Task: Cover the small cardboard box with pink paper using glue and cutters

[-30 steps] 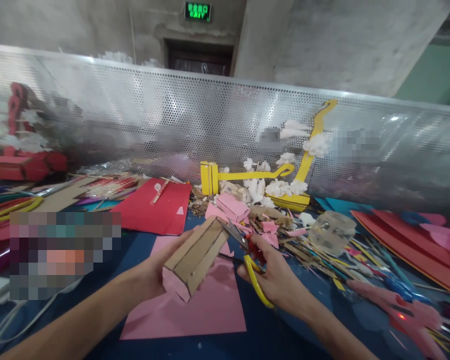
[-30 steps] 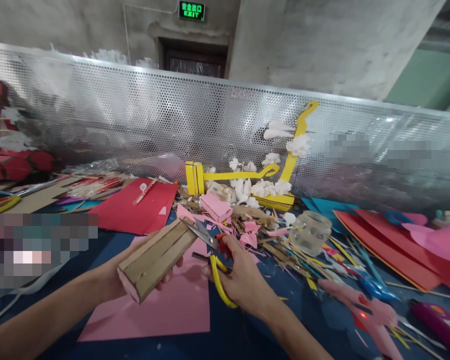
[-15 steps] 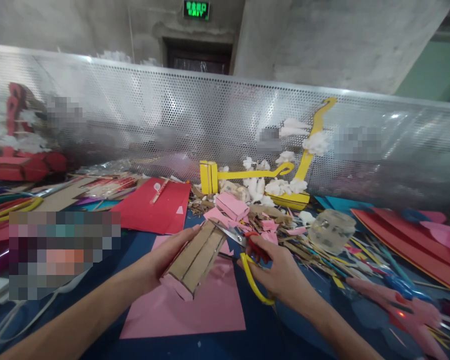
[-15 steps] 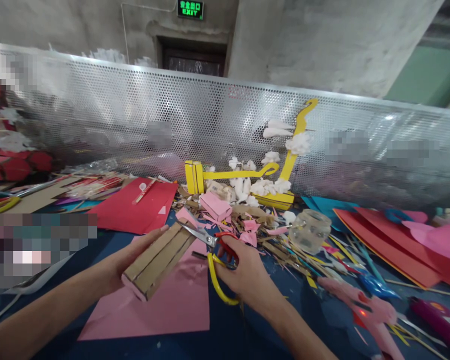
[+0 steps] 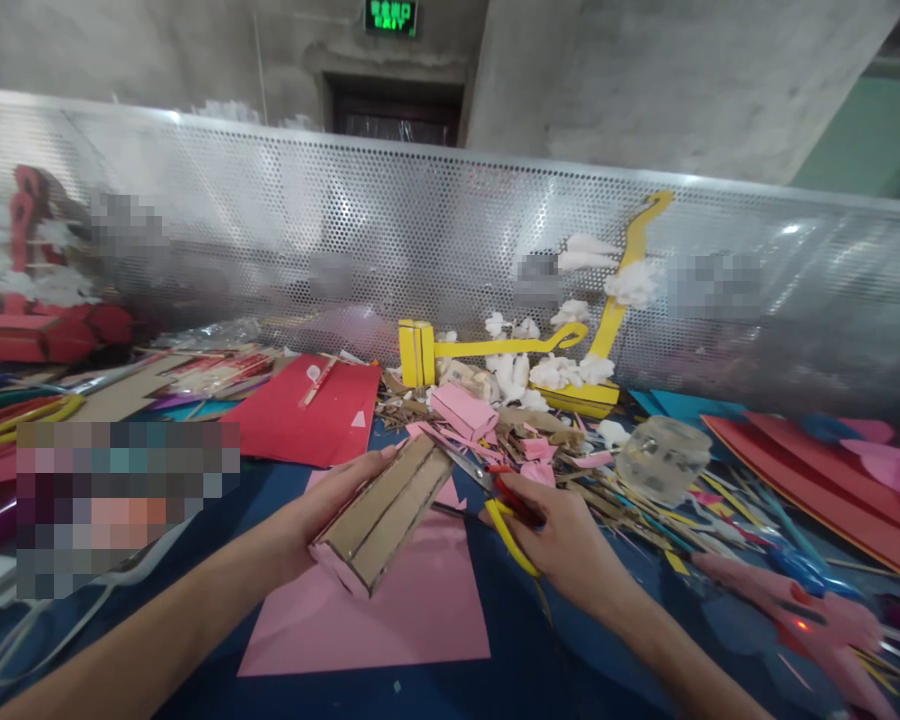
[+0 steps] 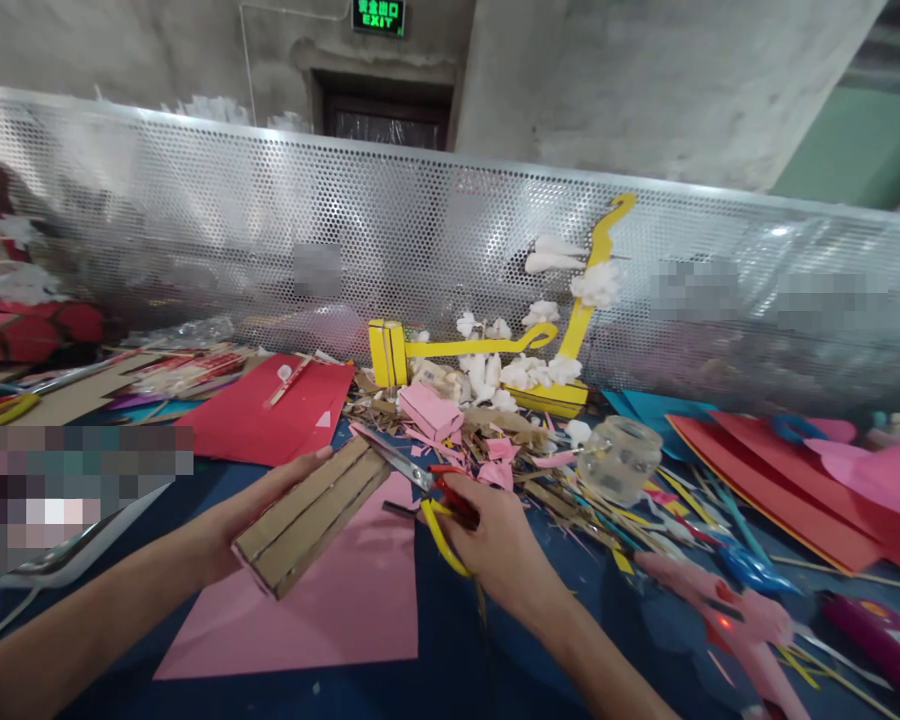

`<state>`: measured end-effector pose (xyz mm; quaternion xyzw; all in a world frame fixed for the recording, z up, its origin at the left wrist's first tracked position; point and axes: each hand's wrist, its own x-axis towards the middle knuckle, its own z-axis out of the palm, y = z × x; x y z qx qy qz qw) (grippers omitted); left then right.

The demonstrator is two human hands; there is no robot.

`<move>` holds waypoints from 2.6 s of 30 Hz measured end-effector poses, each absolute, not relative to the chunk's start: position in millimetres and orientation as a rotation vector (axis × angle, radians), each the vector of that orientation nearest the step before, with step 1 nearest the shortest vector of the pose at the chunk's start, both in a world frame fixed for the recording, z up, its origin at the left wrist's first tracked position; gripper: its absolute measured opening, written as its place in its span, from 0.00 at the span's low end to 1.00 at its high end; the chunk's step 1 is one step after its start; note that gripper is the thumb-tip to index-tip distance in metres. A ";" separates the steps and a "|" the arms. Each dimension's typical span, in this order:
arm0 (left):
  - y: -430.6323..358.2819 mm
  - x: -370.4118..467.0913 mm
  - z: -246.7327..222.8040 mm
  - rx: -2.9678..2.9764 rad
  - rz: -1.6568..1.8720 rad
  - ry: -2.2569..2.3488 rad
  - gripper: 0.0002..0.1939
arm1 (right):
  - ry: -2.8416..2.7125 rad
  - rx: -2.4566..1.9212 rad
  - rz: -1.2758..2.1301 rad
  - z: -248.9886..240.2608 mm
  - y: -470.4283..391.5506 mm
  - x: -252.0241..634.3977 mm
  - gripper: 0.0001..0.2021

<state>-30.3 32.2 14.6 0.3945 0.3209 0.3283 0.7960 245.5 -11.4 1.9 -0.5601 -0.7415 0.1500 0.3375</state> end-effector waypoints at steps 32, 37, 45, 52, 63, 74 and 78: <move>28.9 -25.5 17.9 1.064 0.752 0.980 0.35 | -1.886 -1.396 0.355 -6.8 -13.9 231.2 0.08; 30.0 -26.6 15.1 1.092 0.758 0.963 0.32 | -1.806 -1.456 0.436 -5.8 -11.7 229.6 0.06; 30.1 -28.5 14.9 1.093 0.742 0.974 0.32 | -1.686 -1.482 0.579 -11.6 -8.7 236.3 0.11; 29.1 -29.6 15.8 1.066 0.726 0.926 0.32 | -1.594 -1.459 0.736 -4.0 -11.5 233.7 0.23; 30.3 -31.6 15.1 0.807 0.662 1.016 0.42 | -1.179 -1.058 1.351 -9.9 -5.4 238.0 0.32; 28.5 -27.2 17.8 0.745 0.747 0.910 0.31 | -1.789 -1.444 0.602 2.0 -11.5 240.4 0.19; 26.6 -27.2 18.1 0.783 0.732 0.907 0.29 | -1.902 -1.484 0.385 0.0 -8.4 241.9 0.16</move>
